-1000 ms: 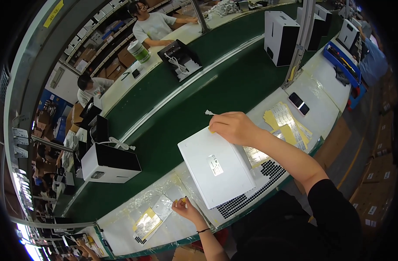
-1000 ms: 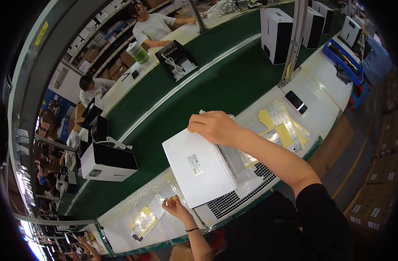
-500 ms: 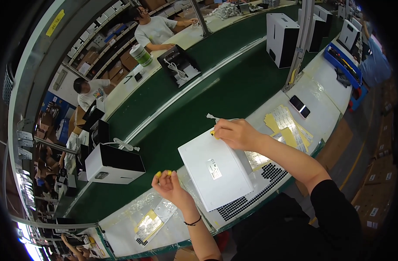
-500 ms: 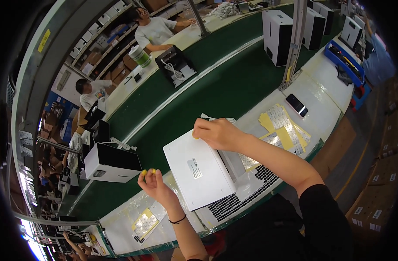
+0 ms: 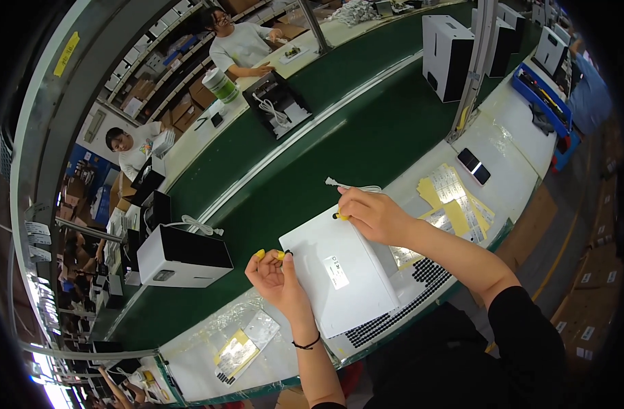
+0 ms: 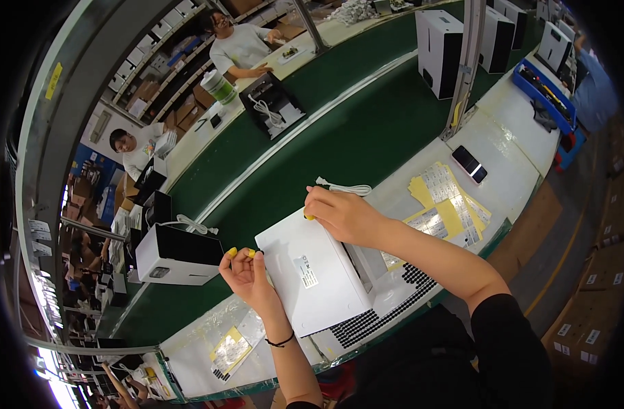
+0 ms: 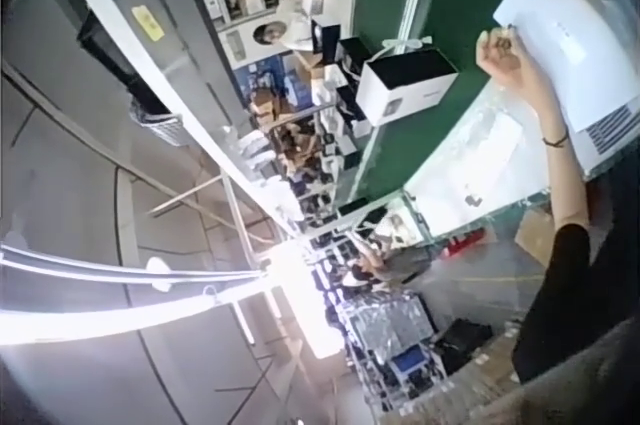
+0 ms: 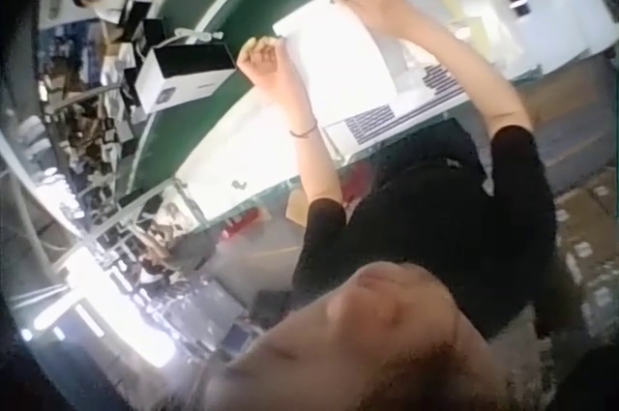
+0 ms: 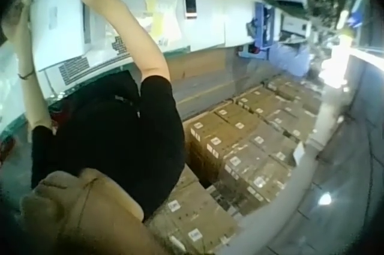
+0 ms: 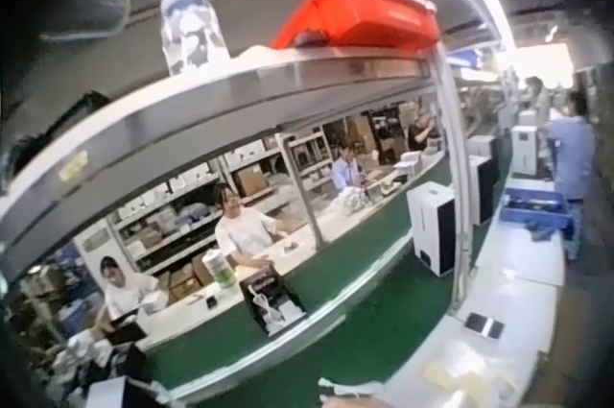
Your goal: Apply adhesive labels and stickers to computer cases on a production assembly line.
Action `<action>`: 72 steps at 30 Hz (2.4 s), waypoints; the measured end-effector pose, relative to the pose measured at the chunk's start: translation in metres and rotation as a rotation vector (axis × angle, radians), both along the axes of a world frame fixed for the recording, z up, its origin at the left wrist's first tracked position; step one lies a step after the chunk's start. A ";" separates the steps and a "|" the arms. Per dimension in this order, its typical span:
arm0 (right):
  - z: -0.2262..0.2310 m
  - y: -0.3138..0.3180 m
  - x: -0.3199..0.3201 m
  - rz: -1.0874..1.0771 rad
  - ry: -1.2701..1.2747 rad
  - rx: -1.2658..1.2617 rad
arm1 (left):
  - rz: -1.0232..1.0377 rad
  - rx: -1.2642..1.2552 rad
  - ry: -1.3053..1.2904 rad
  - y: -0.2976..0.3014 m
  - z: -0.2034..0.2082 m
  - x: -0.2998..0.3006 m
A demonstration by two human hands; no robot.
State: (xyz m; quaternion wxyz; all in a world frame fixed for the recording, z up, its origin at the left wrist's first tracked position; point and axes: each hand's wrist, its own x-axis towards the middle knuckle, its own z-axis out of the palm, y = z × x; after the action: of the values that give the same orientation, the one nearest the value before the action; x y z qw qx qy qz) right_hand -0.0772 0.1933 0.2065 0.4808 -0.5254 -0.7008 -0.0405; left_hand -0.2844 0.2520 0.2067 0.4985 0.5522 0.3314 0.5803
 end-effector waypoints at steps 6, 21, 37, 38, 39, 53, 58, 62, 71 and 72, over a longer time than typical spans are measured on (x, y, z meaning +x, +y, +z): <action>-0.003 0.004 -0.003 0.002 -0.010 -0.050 | 0.002 0.021 -0.001 0.002 -0.004 -0.001; -0.013 0.009 -0.017 -0.001 0.469 -0.031 | -0.076 0.262 0.741 0.031 0.027 -0.008; -0.016 0.010 -0.017 -0.014 0.504 -0.043 | -0.236 0.485 1.000 0.047 0.049 0.002; -0.016 0.011 -0.017 -0.003 0.511 -0.041 | -0.238 0.509 1.013 0.047 0.049 0.001; -0.016 0.011 -0.017 0.008 0.517 -0.040 | -0.239 0.532 1.026 0.047 0.049 0.001; -0.017 0.006 -0.015 -0.015 0.417 0.056 | -0.104 0.803 0.929 0.036 0.034 -0.007; -0.001 -0.022 -0.016 0.047 0.325 0.168 | -0.058 0.754 0.855 0.027 0.028 -0.011; 0.015 -0.056 -0.020 0.090 0.290 0.037 | -0.083 0.816 0.958 0.027 0.028 -0.012; 0.033 -0.114 -0.038 0.262 -0.012 -0.367 | 0.031 0.382 0.408 -0.001 0.019 -0.033; 0.034 -0.114 -0.037 0.264 -0.052 -0.376 | -0.019 0.339 0.315 -0.010 0.021 -0.039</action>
State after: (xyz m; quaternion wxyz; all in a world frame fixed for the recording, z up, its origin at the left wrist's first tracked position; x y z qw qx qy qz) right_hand -0.1145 0.0796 0.2407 0.3573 -0.5081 -0.7710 0.1404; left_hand -0.3238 0.2417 0.2276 0.3461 0.7151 0.2976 0.5295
